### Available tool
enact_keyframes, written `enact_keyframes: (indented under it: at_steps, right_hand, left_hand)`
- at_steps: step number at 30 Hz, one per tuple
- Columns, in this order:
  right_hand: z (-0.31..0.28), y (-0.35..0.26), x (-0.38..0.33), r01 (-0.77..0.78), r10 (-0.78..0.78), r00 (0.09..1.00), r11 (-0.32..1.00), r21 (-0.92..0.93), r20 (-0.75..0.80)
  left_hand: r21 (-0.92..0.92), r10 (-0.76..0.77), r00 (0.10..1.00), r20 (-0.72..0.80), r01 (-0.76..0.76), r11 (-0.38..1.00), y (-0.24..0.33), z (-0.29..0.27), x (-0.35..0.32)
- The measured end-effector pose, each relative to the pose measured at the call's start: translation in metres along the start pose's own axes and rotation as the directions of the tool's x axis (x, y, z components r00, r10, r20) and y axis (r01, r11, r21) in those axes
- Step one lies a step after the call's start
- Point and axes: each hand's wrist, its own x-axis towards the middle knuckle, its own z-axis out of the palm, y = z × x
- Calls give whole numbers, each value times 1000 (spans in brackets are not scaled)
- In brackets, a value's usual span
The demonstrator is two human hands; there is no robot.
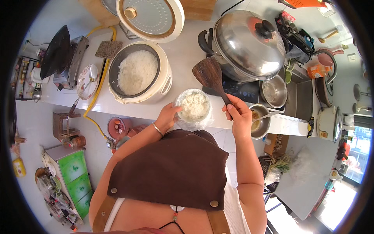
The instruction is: The person scoops rice from a cooker into a plastic bag using a wooden paddle and then adds pieces of braised meat from a pot using a spoon.
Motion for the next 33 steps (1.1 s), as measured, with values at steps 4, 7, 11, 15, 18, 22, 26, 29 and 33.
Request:
enact_keyframes:
  at_steps: [4,7,11,15,18,22,26,29,33]
  right_hand:
    - [-4,6,0,8,-9,999,1000,-29,-35]
    - [-9,6,-1,-7,6,999,1000,-9,-45]
    - [-13,9,-1,-12,13,1000,999,42,-19]
    - [-11,11,-2,-30,33,998,998,52,-53]
    - [-4,8,-5,-24,23,1000,994,102,10]
    - [-6,3,-15,5,-8,1000,993,114,26]
    - [-19,5,-27,24,-16,998,991,131,-65]
    - [-20,10,-30,30,-20,997,989,143,-71]
    - [-14,19,-28,-8,15,998,993,118,-58]
  left_hand:
    - [96,-22,999,-45,26,995,21,17,-19]
    - [799,-55,998,-12,43,599,62,24,-60]
    - [881,298,838,457,-472,-23,168,72,-130]
    - [713,731,219,646,-516,-475,312,129,-97]
    - [636,640,106,761,-319,-703,393,156,-58]
    - [764,531,570,627,-315,-563,423,162,-24]
    - [627,362,563,743,-396,-670,414,155,-51]
    - [525,288,522,803,-389,-757,397,123,-103]
    - [445,308,440,843,-252,-859,349,72,-146]
